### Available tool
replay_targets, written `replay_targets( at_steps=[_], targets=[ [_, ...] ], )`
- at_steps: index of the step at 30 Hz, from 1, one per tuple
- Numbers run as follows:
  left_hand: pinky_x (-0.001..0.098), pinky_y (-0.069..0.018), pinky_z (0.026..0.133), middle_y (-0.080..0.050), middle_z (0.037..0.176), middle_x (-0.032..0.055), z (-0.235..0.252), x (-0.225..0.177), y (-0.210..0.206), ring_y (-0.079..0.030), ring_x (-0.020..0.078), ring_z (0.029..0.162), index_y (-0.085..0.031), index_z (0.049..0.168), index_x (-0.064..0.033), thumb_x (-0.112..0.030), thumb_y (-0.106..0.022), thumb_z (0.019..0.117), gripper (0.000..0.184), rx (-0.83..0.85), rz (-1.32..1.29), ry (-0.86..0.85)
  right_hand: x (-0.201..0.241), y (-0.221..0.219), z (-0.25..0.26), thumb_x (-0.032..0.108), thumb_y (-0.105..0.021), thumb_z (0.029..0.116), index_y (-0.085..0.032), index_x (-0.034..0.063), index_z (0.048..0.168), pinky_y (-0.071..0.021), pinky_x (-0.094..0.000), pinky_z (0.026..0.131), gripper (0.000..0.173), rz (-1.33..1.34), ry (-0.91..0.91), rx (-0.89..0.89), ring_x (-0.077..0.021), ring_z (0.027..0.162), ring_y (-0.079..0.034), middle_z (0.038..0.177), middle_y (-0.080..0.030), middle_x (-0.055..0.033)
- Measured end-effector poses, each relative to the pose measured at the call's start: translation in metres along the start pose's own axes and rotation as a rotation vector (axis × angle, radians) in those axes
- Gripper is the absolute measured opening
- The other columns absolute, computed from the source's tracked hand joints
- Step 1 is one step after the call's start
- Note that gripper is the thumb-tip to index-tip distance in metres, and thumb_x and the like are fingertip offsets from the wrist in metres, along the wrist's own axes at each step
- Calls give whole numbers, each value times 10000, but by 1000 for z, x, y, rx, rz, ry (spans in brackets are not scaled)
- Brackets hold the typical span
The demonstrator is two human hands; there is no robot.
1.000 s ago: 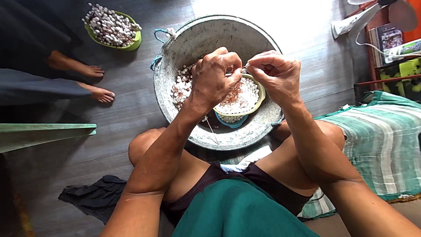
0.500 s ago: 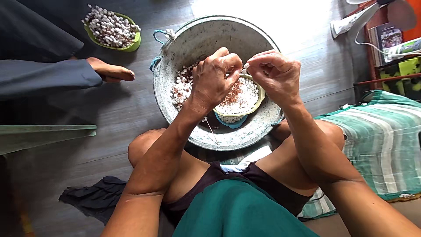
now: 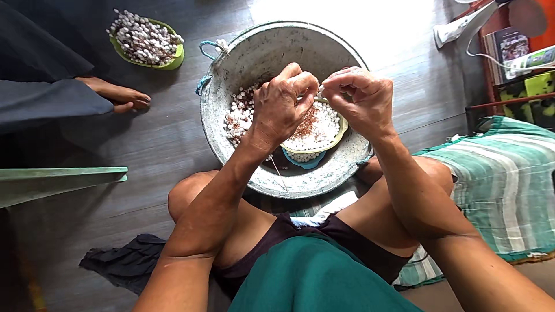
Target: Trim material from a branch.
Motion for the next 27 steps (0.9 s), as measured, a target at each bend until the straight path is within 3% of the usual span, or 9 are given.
replay_targets(
  at_steps=[8,10,12,14,16,18,21,23,27],
  targets=[
    [371,-512,669,-645,950,-24,1,7,-1,-632,113,787,-760,1048,-220,-280,-645,988,143,6,-81,3,2,0,4,13,-752,887,-761,-19,1003,-647,-323,821,121,-45,-15,6,-166,932,-729,1059,-731,-116],
    [264,-560,651,-657,959,10,5,14,3,-635,84,751,-759,1053,-112,-187,-685,989,125,-12,-440,26,5,14,8,16,-710,926,-725,-48,1101,-643,-358,832,187,42,-45,-69,-201,955,-712,1121,-693,-134],
    [301,-629,630,-705,981,65,8,19,12,-701,146,758,-716,1070,-16,-73,-667,992,108,-40,-913,136,9,36,11,11,-650,958,-693,-39,1164,-628,-364,831,217,104,-70,-200,-176,927,-705,1069,-699,-89],
    [342,-626,716,-720,951,57,6,22,23,-708,165,824,-695,1089,-40,-65,-607,1020,114,-90,-1244,249,15,44,7,7,-636,955,-689,-11,1148,-612,-337,820,201,140,-125,-258,-130,873,-704,978,-729,-39],
    [352,-615,786,-707,958,53,1,24,31,-700,166,870,-687,1106,-64,-101,-576,1043,132,-154,-1438,281,23,27,-5,89,-672,981,-720,20,1063,-616,-311,735,118,179,-217,-252,-109,755,-690,883,-733,-22],
    [357,-609,827,-702,982,50,-5,22,37,-698,168,903,-681,1138,-76,-125,-555,1058,157,-182,-1540,269,32,-6,-18,148,-684,993,-724,47,1055,-601,-290,695,125,235,-298,-194,-104,708,-662,857,-710,-20],
    [357,-601,854,-695,1004,40,-14,16,44,-696,165,931,-664,1152,-98,-128,-540,1066,154,-193,-1624,216,58,-51,-23,194,-660,1017,-707,120,1206,-606,-275,719,208,300,-339,-136,-93,742,-673,951,-718,-19],
    [358,-586,883,-685,1014,21,-19,15,47,-681,155,948,-667,1155,-116,-155,-550,1064,153,-215,-1640,153,77,-73,-15,229,-664,1018,-697,159,1239,-597,-263,713,234,329,-320,-146,-83,750,-667,981,-716,-11],
    [334,-564,871,-674,1019,-2,-25,20,61,-655,122,972,-650,1124,-147,-218,-514,1079,160,-276,-1633,102,93,-107,15,149,-684,996,-713,53,1185,-615,-311,769,214,471,-370,-210,-136,813,-706,998,-736,-73]
  ],
)
Point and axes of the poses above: each hand's wrist, its own z-axis towards the middle knuckle, its own y-axis out of the back of the hand, x = y × z, the point moved 6 cm from there along z, towards the middle knuckle
